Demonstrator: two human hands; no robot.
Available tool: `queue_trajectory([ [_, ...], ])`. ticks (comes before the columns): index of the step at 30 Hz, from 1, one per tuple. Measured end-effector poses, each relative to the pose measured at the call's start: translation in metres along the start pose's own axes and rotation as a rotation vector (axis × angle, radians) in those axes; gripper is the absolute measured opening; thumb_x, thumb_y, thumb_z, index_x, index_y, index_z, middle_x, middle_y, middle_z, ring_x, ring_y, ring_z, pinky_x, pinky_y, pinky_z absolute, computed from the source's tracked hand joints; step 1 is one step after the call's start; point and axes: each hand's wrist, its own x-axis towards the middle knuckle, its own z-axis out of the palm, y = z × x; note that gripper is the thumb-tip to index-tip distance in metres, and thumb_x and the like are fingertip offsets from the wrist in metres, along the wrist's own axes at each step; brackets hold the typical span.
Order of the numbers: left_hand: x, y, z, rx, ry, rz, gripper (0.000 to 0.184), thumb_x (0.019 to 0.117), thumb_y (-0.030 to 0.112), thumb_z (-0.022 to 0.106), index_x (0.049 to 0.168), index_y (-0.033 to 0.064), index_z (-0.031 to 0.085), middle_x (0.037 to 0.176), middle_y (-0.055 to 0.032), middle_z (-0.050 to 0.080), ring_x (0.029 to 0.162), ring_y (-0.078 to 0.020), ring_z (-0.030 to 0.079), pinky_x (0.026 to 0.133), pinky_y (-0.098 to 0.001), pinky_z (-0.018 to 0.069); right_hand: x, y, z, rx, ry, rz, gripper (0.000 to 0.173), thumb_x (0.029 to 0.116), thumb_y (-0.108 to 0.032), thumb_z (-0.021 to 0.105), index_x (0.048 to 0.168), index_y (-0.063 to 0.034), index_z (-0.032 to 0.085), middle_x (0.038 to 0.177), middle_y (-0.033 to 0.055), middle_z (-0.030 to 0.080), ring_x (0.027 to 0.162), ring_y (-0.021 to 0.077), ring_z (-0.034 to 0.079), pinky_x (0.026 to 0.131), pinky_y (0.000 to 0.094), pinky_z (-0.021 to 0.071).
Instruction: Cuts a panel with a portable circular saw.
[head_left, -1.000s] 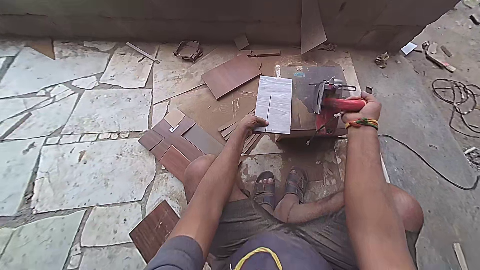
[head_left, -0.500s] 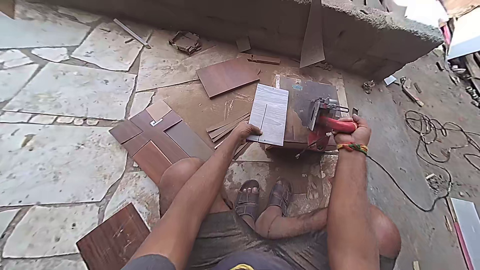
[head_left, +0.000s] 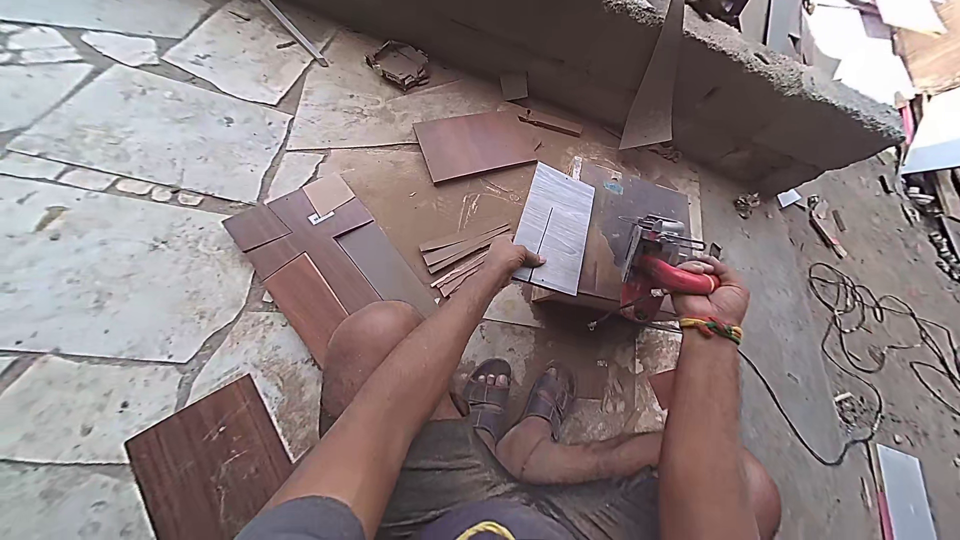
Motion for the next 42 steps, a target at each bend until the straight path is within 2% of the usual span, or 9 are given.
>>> queue_trajectory([
  [7, 0.014, 0.010, -0.003, 0.014, 0.028, 0.051, 0.060, 0.0677, 0.001, 0.092, 0.121, -0.0012, 0.065, 0.103, -0.0183, 0.075, 0.089, -0.0267, 0.076, 0.082, -0.0430, 0.0640, 0.003, -0.004, 0.001, 0.017, 0.003, 0.017, 0.024, 0.1001, -0.012, 0.040, 0.081, -0.0039, 0.052, 0.058, 0.0051, 0.053, 0.046, 0.0124, 0.055, 0.048, 0.0220, 0.0506],
  [15, 0.023, 0.019, -0.006, 0.166, 0.009, 0.040, 0.061, 0.0692, 0.009, 0.093, 0.123, 0.0009, 0.065, 0.109, -0.0172, 0.074, 0.097, -0.0260, 0.075, 0.088, -0.0443, 0.0621, 0.002, -0.002, -0.003, -0.023, -0.052, 0.068, 0.030, 0.1050, -0.019, 0.038, 0.081, -0.0066, 0.052, 0.058, 0.0030, 0.053, 0.047, 0.0121, 0.056, 0.049, 0.0236, 0.0518],
  [19, 0.022, 0.023, -0.009, 0.258, 0.001, 0.073, 0.065, 0.0681, 0.011, 0.092, 0.125, 0.0020, 0.064, 0.115, -0.0170, 0.073, 0.104, -0.0267, 0.073, 0.093, -0.0471, 0.0601, -0.012, -0.001, -0.009, -0.086, -0.198, 0.273, 0.056, 0.1066, -0.053, 0.030, 0.086, -0.0080, 0.058, 0.059, -0.0008, 0.053, 0.045, 0.0094, 0.054, 0.044, 0.0228, 0.0485],
  [23, 0.022, 0.022, -0.009, 0.344, 0.013, 0.047, 0.069, 0.0679, 0.018, 0.093, 0.128, 0.0032, 0.063, 0.121, -0.0194, 0.069, 0.113, -0.0311, 0.069, 0.098, -0.0530, 0.0553, -0.045, 0.003, -0.013, -0.417, -0.362, 0.473, 0.088, 0.0940, -0.083, 0.023, 0.099, -0.0049, 0.063, 0.062, 0.0040, 0.058, 0.045, 0.0146, 0.058, 0.040, 0.0318, 0.0532],
  [25, 0.020, 0.027, -0.010, 0.382, 0.022, 0.021, 0.067, 0.0699, 0.021, 0.092, 0.128, 0.0038, 0.064, 0.121, -0.0201, 0.069, 0.114, -0.0324, 0.067, 0.099, -0.0546, 0.0536, -0.058, 0.002, -0.010, -0.640, -0.436, 0.482, 0.100, 0.0880, -0.090, 0.009, 0.106, -0.0070, 0.062, 0.061, 0.0035, 0.059, 0.045, 0.0148, 0.059, 0.040, 0.0330, 0.0536],
  [27, 0.016, 0.028, -0.010, 0.402, 0.021, 0.014, 0.062, 0.0718, 0.023, 0.092, 0.125, 0.0031, 0.065, 0.118, -0.0207, 0.070, 0.112, -0.0336, 0.067, 0.098, -0.0559, 0.0530, -0.070, 0.002, -0.006, -0.804, -0.468, 0.440, 0.099, 0.0883, -0.088, 0.006, 0.111, -0.0077, 0.060, 0.060, 0.0020, 0.057, 0.044, 0.0139, 0.058, 0.039, 0.0323, 0.0536],
  [32, 0.020, 0.028, -0.010, 0.423, 0.010, -0.006, 0.065, 0.0722, 0.024, 0.091, 0.127, 0.0034, 0.063, 0.119, -0.0217, 0.069, 0.113, -0.0357, 0.067, 0.096, -0.0581, 0.0531, -0.081, 0.025, -0.001, -0.996, -0.409, 0.301, 0.079, 0.1050, -0.066, 0.010, 0.112, -0.0041, 0.059, 0.057, 0.0023, 0.053, 0.040, 0.0134, 0.054, 0.036, 0.0319, 0.0513],
  [38, 0.026, 0.024, -0.013, 0.383, -0.023, -0.022, 0.068, 0.0722, 0.023, 0.091, 0.130, 0.0033, 0.062, 0.123, -0.0222, 0.067, 0.115, -0.0355, 0.065, 0.097, -0.0568, 0.0526, -0.072, 0.030, -0.031, -0.921, -0.512, 0.312, 0.073, 0.1042, -0.067, 0.021, 0.105, -0.0044, 0.059, 0.057, 0.0030, 0.056, 0.041, 0.0138, 0.057, 0.038, 0.0323, 0.0544],
  [42, 0.030, 0.020, -0.013, 0.354, -0.029, -0.044, 0.070, 0.0721, 0.022, 0.092, 0.132, 0.0037, 0.061, 0.121, -0.0215, 0.068, 0.113, -0.0342, 0.067, 0.096, -0.0551, 0.0538, -0.077, 0.036, -0.027, -0.928, -0.493, 0.296, 0.072, 0.1057, -0.064, 0.017, 0.105, -0.0043, 0.057, 0.057, 0.0032, 0.056, 0.041, 0.0136, 0.057, 0.038, 0.0323, 0.0548],
])
